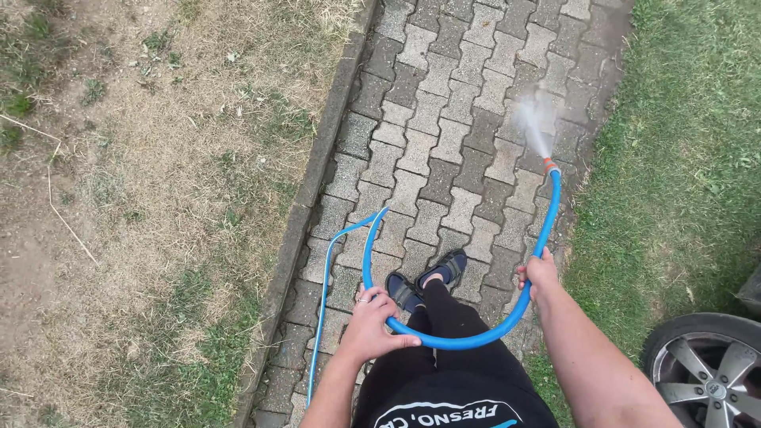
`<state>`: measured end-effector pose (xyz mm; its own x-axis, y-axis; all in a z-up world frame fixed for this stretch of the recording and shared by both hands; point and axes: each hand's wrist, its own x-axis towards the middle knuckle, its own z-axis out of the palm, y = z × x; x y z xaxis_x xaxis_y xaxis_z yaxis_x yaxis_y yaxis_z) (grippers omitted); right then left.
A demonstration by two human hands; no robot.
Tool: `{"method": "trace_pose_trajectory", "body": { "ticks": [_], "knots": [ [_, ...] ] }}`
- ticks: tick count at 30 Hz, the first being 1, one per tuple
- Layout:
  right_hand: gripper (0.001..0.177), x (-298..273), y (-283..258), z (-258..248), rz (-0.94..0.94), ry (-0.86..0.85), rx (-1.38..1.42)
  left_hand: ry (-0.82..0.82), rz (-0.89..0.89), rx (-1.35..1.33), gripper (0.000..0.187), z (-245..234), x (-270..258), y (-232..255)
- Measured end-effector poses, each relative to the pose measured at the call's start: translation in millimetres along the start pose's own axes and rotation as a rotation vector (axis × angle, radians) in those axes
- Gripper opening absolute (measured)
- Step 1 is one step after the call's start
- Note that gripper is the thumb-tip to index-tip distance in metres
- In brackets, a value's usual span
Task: The person is spraying water on a stone-paved walkway using a blue garden hose. They move the water stream across the pavers and onto the adjacent grass.
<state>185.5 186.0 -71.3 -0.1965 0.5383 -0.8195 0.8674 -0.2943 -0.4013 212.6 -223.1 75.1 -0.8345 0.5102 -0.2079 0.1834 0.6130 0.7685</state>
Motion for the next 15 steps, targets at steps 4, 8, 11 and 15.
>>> {"method": "trace_pose_trajectory", "body": {
  "ticks": [4, 8, 11, 15],
  "knots": [
    [0.073, -1.0, 17.0, 9.3, 0.064, -0.056, 0.052, -0.031, -0.068, -0.067, 0.062, -0.8, -11.9, -11.4],
    [0.056, -5.4, 44.1, 20.9, 0.121, -0.132, 0.079, 0.081, -0.067, -0.157, 0.043, -4.3, -19.8, -16.7],
    [0.051, -5.9, 61.1, 29.5, 0.099, -0.146, 0.038, 0.117, -0.056, -0.14, 0.041, -4.7, -24.8, -26.5],
    [0.049, -21.7, 62.3, 34.1, 0.083, -0.094, 0.01, 0.144, -0.038, -0.106, 0.038, -6.2, -27.8, -34.1]
  ]
}}
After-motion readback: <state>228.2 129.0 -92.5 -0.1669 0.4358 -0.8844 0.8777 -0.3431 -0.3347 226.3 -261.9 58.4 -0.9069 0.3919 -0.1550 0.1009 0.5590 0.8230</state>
